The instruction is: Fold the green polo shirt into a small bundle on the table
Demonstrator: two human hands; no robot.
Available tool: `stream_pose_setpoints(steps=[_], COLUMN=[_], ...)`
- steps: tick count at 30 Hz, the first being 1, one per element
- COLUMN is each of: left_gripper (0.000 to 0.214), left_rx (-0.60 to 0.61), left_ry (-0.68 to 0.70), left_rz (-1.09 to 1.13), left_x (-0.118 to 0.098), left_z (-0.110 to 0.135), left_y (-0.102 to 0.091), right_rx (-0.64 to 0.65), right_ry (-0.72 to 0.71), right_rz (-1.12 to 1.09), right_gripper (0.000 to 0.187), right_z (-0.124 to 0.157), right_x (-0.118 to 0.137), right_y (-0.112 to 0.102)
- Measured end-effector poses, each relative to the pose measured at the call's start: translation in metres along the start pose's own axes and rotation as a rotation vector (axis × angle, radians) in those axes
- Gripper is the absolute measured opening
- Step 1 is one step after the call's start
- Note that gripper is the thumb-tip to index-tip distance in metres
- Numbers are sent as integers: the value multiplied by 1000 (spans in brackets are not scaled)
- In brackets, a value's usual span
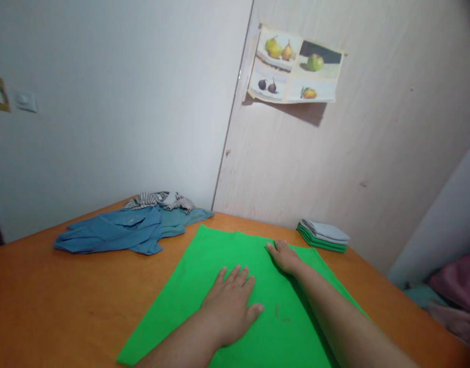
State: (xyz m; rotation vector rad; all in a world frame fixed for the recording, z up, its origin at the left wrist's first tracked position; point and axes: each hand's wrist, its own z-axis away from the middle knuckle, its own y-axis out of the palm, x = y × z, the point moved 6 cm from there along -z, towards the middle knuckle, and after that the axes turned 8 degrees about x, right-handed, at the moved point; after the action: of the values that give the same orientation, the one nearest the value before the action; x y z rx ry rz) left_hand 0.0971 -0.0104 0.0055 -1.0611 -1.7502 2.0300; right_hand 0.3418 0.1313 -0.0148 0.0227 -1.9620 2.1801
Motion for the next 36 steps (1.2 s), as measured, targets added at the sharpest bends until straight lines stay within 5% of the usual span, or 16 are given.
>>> stream_pose_setpoints(steps=[6, 15, 22, 36], left_gripper=[68, 68, 67, 67], left_rx=[11, 13, 26, 59], left_ry=[-3, -6, -10, -24], left_rz=[2, -2, 4, -18], left_x=[-2, 0, 0, 1], left_z=[2, 0, 1, -1], left_y=[-2, 0, -1, -2], right_rx=[-41, -31, -50, -58], right_ry=[161, 223, 370, 353], right_rz=[17, 26, 22, 21], right_gripper=[82, 80, 85, 86], right_z=[5, 3, 18, 48], right_x=[-49, -65, -102, -109], right_y=[-6, -7, -12, -19])
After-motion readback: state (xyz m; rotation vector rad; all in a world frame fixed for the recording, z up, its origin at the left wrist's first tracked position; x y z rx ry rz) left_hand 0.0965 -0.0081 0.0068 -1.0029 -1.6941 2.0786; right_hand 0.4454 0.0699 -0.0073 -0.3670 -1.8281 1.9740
